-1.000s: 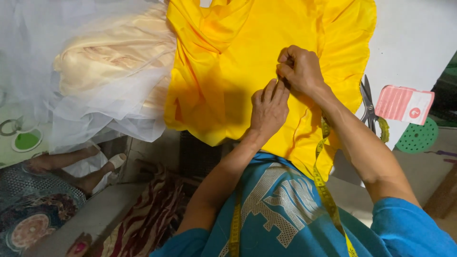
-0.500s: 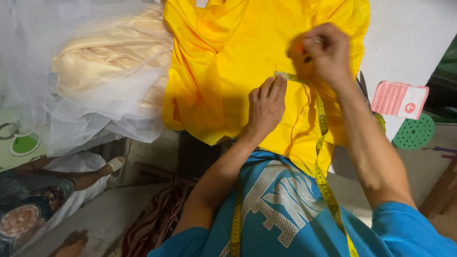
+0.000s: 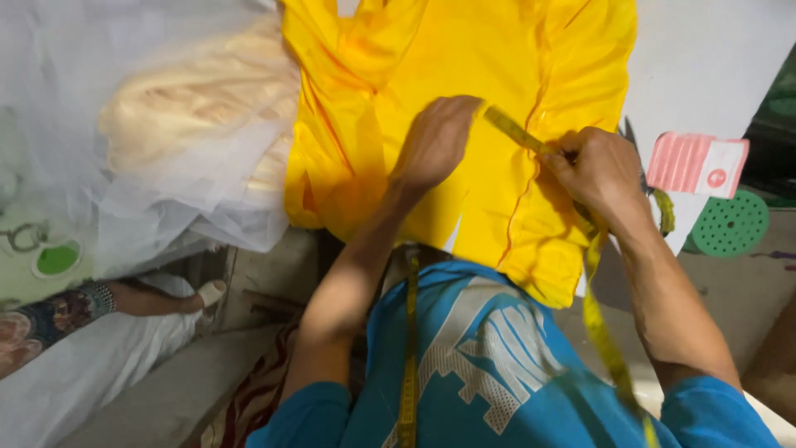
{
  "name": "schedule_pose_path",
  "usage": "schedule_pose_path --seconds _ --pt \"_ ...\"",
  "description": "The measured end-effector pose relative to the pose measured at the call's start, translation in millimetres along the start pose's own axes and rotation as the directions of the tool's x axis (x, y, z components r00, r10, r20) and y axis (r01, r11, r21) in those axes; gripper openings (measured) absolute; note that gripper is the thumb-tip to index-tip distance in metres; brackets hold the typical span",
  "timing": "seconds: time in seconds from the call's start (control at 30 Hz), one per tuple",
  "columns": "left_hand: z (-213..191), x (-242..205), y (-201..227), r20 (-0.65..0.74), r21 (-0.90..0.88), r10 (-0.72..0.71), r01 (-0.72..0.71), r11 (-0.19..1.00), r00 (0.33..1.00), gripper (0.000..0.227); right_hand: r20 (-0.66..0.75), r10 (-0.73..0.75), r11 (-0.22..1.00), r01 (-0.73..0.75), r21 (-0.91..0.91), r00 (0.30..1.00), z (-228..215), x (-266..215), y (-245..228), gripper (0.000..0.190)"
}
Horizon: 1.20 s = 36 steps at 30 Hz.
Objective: The person measures a yellow garment with a tape measure, then uses scissors to cut the fabric along the center. After cutting, the person pulls the fabric apart to inspect the edges.
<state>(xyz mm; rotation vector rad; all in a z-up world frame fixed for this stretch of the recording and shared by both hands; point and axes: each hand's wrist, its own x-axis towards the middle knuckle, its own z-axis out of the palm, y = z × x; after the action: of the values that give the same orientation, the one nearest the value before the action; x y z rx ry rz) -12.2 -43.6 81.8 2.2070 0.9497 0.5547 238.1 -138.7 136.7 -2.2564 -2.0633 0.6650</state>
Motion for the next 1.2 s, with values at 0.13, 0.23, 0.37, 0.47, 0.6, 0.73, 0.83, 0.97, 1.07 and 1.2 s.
schedule_pose_path --seconds 0.13,0.23,0.37,0.47,0.6,0.73,0.83,0.97,1.07,1.2 --pt "16 15 -17 -0.168 0.279 -0.185 0.227 0.933 0.968 0.046 -0.221 -0.121 0.952 0.176 0.249 0.968 -17 34 30 0.017" --pt "27 15 -37 -0.139 0.439 -0.252 0.288 0.851 0.958 0.066 -0.238 -0.18 0.883 0.263 0.387 0.954 -29 63 27 0.019" --pt "27 0 -54 -0.066 0.642 -0.275 0.252 0.724 0.959 0.07 -0.12 -0.15 0.874 0.188 0.448 0.981 -6 81 36 0.028" --pt "18 -26 -58 -0.044 0.601 -0.25 0.226 0.767 0.967 0.077 -0.025 -0.075 0.929 0.079 0.362 0.997 32 56 36 0.032" --pt "8 -61 -69 0.03 0.548 -0.192 0.144 0.824 0.981 0.084 0.12 -0.08 0.95 0.04 0.309 0.989 12 14 -3 0.029" --pt "26 -45 -73 -0.053 0.642 -0.111 0.119 0.758 0.992 0.079 -0.109 -0.193 0.902 0.22 0.372 0.975 -8 59 24 0.031" --pt "52 4 -86 -0.31 0.415 0.134 0.008 0.91 0.941 0.056 -0.328 -0.362 0.832 0.461 0.308 0.873 -20 106 22 0.025" --pt "55 52 -124 -0.291 0.311 -0.022 0.116 0.943 0.957 0.056 -0.125 -0.32 0.834 0.342 0.433 0.939 -7 137 35 0.035" --pt "21 47 -143 -0.23 0.255 -0.287 0.342 0.904 0.93 0.067 -0.087 -0.217 0.932 0.233 0.277 0.972 21 138 58 0.035" --pt "-15 45 -118 -0.163 0.517 -0.412 0.433 0.739 0.897 0.064 -0.153 -0.085 0.946 0.128 0.299 0.985 22 122 60 0.036"
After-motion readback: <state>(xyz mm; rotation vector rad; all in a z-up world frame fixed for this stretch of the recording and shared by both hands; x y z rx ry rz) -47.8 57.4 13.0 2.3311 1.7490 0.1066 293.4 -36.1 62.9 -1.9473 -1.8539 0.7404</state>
